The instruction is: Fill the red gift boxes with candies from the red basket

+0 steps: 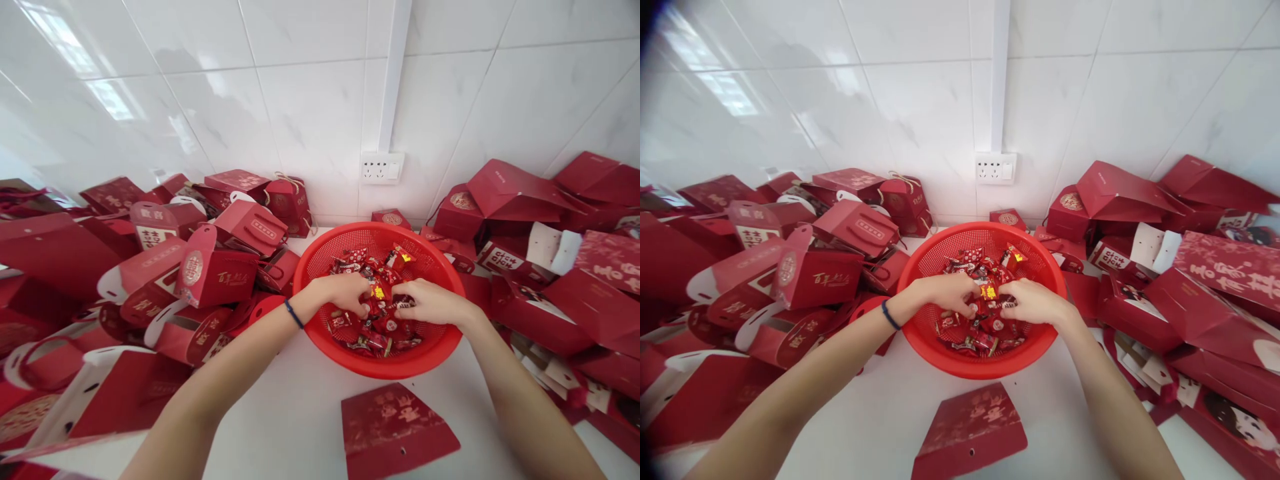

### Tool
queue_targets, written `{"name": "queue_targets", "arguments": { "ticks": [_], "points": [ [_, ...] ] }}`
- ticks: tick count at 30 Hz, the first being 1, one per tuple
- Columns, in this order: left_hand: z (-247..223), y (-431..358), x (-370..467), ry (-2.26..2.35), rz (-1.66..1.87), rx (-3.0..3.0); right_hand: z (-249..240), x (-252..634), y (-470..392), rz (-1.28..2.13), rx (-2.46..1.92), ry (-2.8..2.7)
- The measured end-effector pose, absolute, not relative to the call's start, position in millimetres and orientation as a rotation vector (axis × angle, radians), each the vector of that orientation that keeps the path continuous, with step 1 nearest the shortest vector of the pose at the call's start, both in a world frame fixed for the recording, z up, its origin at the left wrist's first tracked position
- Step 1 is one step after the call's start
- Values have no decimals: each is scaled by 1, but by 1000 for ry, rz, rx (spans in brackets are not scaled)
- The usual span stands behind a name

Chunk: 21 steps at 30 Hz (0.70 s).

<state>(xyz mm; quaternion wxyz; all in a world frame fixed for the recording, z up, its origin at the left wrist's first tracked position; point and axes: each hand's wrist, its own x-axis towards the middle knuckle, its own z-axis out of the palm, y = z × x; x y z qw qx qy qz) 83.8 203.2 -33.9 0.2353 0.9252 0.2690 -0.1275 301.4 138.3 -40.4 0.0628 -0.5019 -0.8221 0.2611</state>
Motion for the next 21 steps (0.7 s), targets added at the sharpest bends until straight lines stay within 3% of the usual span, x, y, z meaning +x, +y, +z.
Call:
{"name": "queue_targets", "arguments": {
  "ticks": [10,21],
  "points": [
    [-25,205,76,855,315,2608,-43,306,146,651,-1469,-2051],
    [-8,180,76,1013,242,2756,-52,315,156,792,-1282,-1822]
  ]
}}
